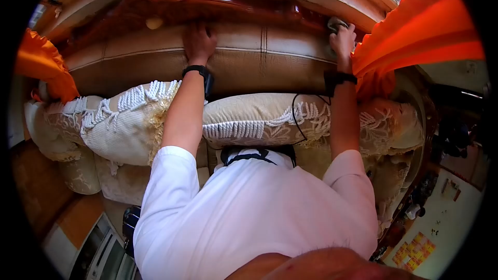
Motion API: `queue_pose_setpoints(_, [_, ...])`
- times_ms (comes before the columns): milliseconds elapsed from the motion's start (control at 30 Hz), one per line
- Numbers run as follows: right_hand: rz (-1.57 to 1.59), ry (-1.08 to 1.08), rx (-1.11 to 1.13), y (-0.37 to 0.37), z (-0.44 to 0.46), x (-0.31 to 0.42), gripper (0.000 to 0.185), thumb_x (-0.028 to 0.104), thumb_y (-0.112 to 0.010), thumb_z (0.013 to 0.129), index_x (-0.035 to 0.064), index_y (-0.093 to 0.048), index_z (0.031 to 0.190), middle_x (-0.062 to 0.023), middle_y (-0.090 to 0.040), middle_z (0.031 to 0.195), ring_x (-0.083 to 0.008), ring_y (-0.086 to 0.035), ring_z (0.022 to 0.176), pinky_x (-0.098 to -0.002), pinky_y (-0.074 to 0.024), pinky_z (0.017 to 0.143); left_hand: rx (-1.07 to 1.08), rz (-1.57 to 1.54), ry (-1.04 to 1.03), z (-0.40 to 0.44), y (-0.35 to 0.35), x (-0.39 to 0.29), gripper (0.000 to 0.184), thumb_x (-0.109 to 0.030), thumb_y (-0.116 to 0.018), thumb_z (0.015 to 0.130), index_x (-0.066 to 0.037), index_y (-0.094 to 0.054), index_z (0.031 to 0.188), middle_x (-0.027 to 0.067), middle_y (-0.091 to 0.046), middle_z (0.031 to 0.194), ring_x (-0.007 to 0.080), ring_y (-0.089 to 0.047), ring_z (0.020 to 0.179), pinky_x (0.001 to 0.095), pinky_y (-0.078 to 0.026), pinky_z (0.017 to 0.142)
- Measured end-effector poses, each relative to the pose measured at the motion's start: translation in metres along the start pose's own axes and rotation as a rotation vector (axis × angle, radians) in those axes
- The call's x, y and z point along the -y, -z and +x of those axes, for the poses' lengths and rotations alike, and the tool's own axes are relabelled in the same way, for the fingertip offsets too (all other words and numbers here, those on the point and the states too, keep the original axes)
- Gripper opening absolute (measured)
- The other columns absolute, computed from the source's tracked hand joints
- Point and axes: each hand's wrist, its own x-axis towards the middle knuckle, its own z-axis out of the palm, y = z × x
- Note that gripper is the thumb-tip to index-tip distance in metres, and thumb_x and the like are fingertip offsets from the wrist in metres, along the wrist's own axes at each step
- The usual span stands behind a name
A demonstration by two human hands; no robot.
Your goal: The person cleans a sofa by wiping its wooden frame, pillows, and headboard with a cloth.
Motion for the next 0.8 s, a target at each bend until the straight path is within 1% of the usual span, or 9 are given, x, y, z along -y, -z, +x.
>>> queue_pose_setpoints(67, [0.037, -0.009, 0.006, 0.002, 0.008, 0.028, 0.04, 0.013, -0.061, 0.076, 0.0098, -0.068, 0.115, -0.0214, -0.046, 0.134, -0.0457, -0.056, 0.106, -0.0501, -0.0485, 0.094, -0.046, 0.001, 0.004, 0.015, 0.007, 0.003, 0.032, -0.029, -0.055, 0.082, -0.008, -0.064, 0.105, 0.0193, -0.061, 0.107, 0.0383, -0.057, 0.103, 0.051, -0.043, 0.092])
queue_pose_setpoints(100, [-0.009, 0.062, 0.014, 0.003, -0.003, 0.014, 0.035, 0.012, -0.062, 0.073, 0.0104, -0.07, 0.107, -0.0205, -0.046, 0.129, -0.0428, -0.057, 0.102, -0.0515, -0.0525, 0.086, 0.005, -0.051, 0.06, -0.018, -0.009, -0.02, 0.032, -0.029, -0.055, 0.082, -0.008, -0.064, 0.105, 0.0193, -0.061, 0.107, 0.0383, -0.057, 0.103, 0.051, -0.043, 0.092])
queue_pose_setpoints(167, [0.07, 0.232, -0.064, -0.011, -0.013, 0.057, 0.035, 0.011, -0.061, 0.072, 0.007, -0.07, 0.106, -0.0215, -0.046, 0.128, -0.0436, -0.055, 0.104, -0.0515, -0.0514, 0.088, -0.011, -0.015, 0.041, -0.01, -0.003, -0.013, 0.032, -0.028, -0.056, 0.082, -0.008, -0.063, 0.105, 0.0194, -0.061, 0.107, 0.0386, -0.057, 0.103, 0.0512, -0.043, 0.092])
queue_pose_setpoints(233, [0.163, 0.179, -0.147, -0.009, -0.027, 0.097, 0.034, 0.01, -0.061, 0.071, 0.0039, -0.069, 0.105, -0.0218, -0.046, 0.127, -0.0441, -0.054, 0.105, -0.0506, -0.0506, 0.089, -0.045, -0.004, 0.035, -0.004, -0.002, -0.007, 0.032, -0.028, -0.056, 0.082, -0.008, -0.063, 0.105, 0.0194, -0.061, 0.107, 0.0386, -0.057, 0.103, 0.0513, -0.043, 0.093])
queue_pose_setpoints(433, [0.201, 0.109, -0.026, -0.002, -0.009, 0.051, 0.037, 0.012, -0.062, 0.072, 0.0087, -0.068, 0.109, -0.0184, -0.048, 0.128, -0.0418, -0.054, 0.11, -0.05, -0.0493, 0.09, -0.052, -0.026, -0.003, -0.004, -0.001, -0.004, 0.033, -0.028, -0.057, 0.081, -0.007, -0.063, 0.107, 0.0199, -0.06, 0.107, 0.0385, -0.056, 0.102, 0.0514, -0.043, 0.093])
queue_pose_setpoints(500, [0.233, 0.293, -0.225, -0.004, -0.006, 0.059, 0.035, 0.013, -0.064, 0.071, 0.0114, -0.07, 0.106, -0.0165, -0.049, 0.127, -0.0405, -0.055, 0.107, -0.049, -0.05, 0.087, -0.026, -0.001, 0.015, -0.005, -0.001, -0.005, 0.033, -0.027, -0.057, 0.081, -0.007, -0.062, 0.106, 0.02, -0.06, 0.107, 0.0385, -0.056, 0.103, 0.0514, -0.043, 0.092])
queue_pose_setpoints(567, [0.108, 0.518, -0.268, 0.014, -0.013, 0.101, 0.032, 0.016, -0.066, 0.07, 0.013, -0.071, 0.101, -0.0135, -0.051, 0.124, -0.037, -0.054, 0.107, -0.0477, -0.0491, 0.084, -0.069, 0.009, -0.009, -0.008, -0.005, -0.004, 0.033, -0.027, -0.058, 0.08, -0.007, -0.062, 0.105, 0.0193, -0.061, 0.105, 0.0381, -0.057, 0.101, 0.0514, -0.044, 0.09])
queue_pose_setpoints(633, [-0.05, 0.599, -0.255, 0.018, -0.015, 0.133, 0.026, 0.017, -0.067, 0.071, 0.0137, -0.072, 0.096, -0.0115, -0.052, 0.121, -0.0337, -0.053, 0.109, -0.0471, -0.0468, 0.084, -0.095, -0.015, -0.028, -0.006, -0.006, -0.003, 0.032, -0.028, -0.058, 0.08, -0.007, -0.063, 0.104, 0.0189, -0.061, 0.103, 0.038, -0.057, 0.099, 0.0515, -0.044, 0.088])
queue_pose_setpoints(800, [-0.144, 0.574, -0.185, 0.022, -0.011, 0.151, 0.017, 0.018, -0.066, 0.074, 0.0105, -0.074, 0.086, -0.0092, -0.052, 0.123, -0.0333, -0.051, 0.112, -0.0484, -0.0435, 0.086, -0.04, -0.022, -0.028, -0.006, 0.003, -0.003, 0.029, -0.028, -0.058, 0.08, -0.007, -0.063, 0.1, 0.0184, -0.061, 0.098, 0.0377, -0.058, 0.093, 0.0515, -0.044, 0.085])
